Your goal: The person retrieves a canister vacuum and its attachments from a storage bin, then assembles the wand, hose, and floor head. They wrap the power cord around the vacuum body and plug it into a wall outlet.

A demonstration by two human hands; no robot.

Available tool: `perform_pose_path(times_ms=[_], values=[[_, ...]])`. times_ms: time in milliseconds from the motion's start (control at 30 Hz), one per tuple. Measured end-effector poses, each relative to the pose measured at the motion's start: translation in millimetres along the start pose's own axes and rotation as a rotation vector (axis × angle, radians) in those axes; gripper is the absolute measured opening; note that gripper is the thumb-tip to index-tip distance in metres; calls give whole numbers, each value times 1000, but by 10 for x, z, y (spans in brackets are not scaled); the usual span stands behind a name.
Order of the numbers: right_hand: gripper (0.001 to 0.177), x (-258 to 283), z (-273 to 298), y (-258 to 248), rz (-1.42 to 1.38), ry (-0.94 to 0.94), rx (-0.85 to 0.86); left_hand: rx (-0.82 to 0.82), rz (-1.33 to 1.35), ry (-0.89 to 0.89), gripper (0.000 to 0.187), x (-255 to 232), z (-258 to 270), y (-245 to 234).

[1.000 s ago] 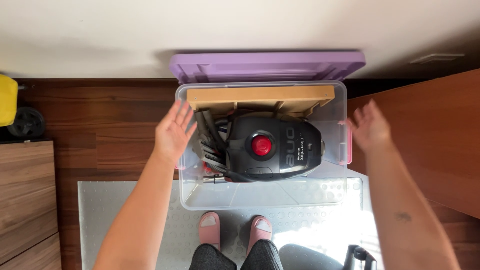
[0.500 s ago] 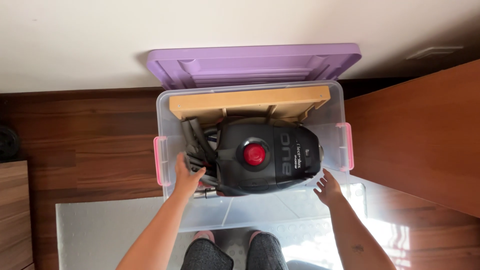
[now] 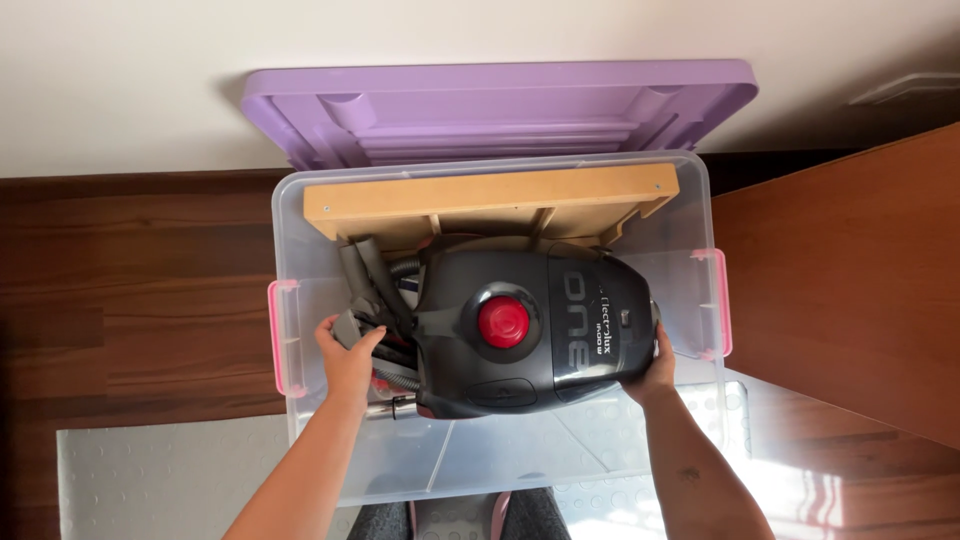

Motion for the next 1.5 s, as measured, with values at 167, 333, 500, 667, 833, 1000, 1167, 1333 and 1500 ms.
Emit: perform_pose_path(times_ms=[167,333,500,667,833,1000,1167,1333,1500], values=[[73,47,-35,-58,47,2,-9,21,70,-84,92,-209,185,50],[94,87,60,11,161,21,2,64,17,-211,93,-230,272,55],[92,150,222,-5,178,59,-13,50,53,-234,92,-110,108,-82],[40,154,-676,-584,144,-61,-28,2,173,-131,98,293,-143,-313],[36,515,-227,-260,281,-186,58,11,237,-4,95,85,100,-467],[34,740,1389,1088,733,-437,172,79,74,121,94,-337,380,-714],[53,530,2364,1792,1124,-481,100,159,37,223,90,-911,1006,-767],[92,135,2762,2181,1290,-416,232,234,-1,449,88,-1426,1450,-729],[98,-93,3010,2144,1012,-377,305,285,5,550,83,-1967,2039,-645]])
Point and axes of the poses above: each hand's wrist, its own z-axis away from the middle knuckle, its own y-axis out of the palm, x = y × z, the point moved 5 cm from there along -z, towards the middle knuckle, and after that the axes turned 9 degrees about z, right-handed, at the moved point
